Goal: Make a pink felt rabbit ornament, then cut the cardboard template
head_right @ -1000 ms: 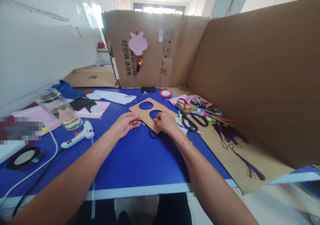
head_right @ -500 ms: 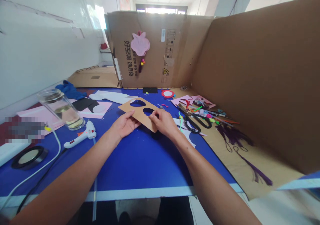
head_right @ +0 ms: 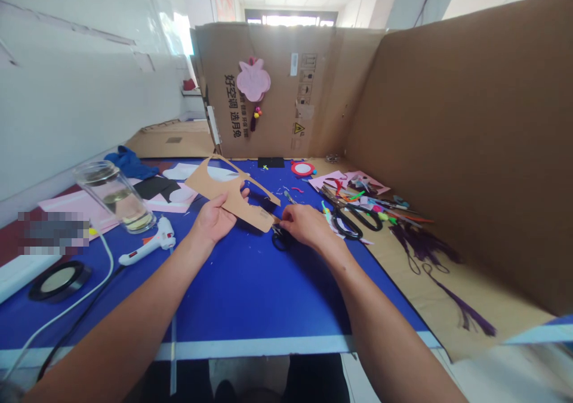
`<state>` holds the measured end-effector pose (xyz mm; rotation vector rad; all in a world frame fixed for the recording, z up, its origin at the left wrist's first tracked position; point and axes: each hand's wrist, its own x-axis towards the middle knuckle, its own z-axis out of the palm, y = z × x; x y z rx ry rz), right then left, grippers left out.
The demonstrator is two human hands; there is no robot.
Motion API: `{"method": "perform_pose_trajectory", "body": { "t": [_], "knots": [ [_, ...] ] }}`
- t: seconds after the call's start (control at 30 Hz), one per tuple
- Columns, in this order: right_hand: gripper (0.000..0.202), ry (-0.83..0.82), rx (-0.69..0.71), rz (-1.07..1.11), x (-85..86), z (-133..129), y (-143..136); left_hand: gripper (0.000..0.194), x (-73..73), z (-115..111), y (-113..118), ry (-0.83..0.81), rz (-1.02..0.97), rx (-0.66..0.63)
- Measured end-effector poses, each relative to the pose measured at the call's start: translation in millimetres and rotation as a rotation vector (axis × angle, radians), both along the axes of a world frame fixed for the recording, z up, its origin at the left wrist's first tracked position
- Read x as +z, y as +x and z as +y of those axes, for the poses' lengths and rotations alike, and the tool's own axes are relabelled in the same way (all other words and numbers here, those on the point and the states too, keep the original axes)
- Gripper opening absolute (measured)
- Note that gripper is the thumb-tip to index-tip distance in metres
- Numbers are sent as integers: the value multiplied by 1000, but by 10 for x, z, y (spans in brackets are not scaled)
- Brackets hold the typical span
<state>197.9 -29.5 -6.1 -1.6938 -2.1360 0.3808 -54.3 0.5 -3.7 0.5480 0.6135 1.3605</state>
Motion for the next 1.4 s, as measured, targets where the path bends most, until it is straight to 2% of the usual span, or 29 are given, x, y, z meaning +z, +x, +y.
{"method": "perform_pose_trajectory", "body": {
  "t": [0.1, 0.2, 0.27, 0.4, 0.47, 0.53, 0.6, 0.63, 0.8, 0.93, 1.03, 1.13, 1.2, 1.3, 1.4],
  "knots": [
    [5, -24, 5, -91, -5, -39, -22, 43, 27, -11, -19, 26, -7, 8],
    [7, 23, -45, 9, -42, -10, -64, 45, 59, -19, -37, 42, -3, -2],
    [15, -28, -108, 247, -69, 36, -90, 47, 83, -26, -50, 63, -3, -13],
    [38, -390, -170, 1025, -88, 101, -138, 49, 121, -64, -67, 107, -18, -43],
    [45, -509, -168, 1275, -78, 104, -167, 49, 128, -93, -65, 119, -24, -70],
    [36, -566, -158, 1403, -63, 100, -194, 48, 126, -121, -55, 132, -28, -108],
    [17, -548, -138, 1490, -50, 103, -207, 47, 119, -140, -42, 140, -25, -148],
    [11, -506, -128, 1524, -46, 110, -204, 46, 115, -145, -34, 138, -19, -163],
    [24, -203, -128, 1551, -32, 196, -62, 37, 73, -127, 8, 79, 56, -196],
    [19, -40, -186, 1576, -24, 273, 97, 26, 15, -102, 30, 26, 170, -217],
    [15, 51, -224, 1628, -18, 310, 180, 20, -13, -99, 23, 1, 304, -322],
    [17, 93, -257, 1658, -10, 333, 240, 27, -17, -108, 8, -27, 501, -432],
    [18, 97, -275, 1662, -5, 343, 266, 32, -19, -112, 8, -41, 634, -451],
    [15, 72, -277, 1641, -3, 348, 274, 35, -35, -96, 21, 6, 728, -347],
    [20, 29, -221, 1612, -1, 331, 243, 31, -67, -45, 31, 131, 681, -123]
  ]
}}
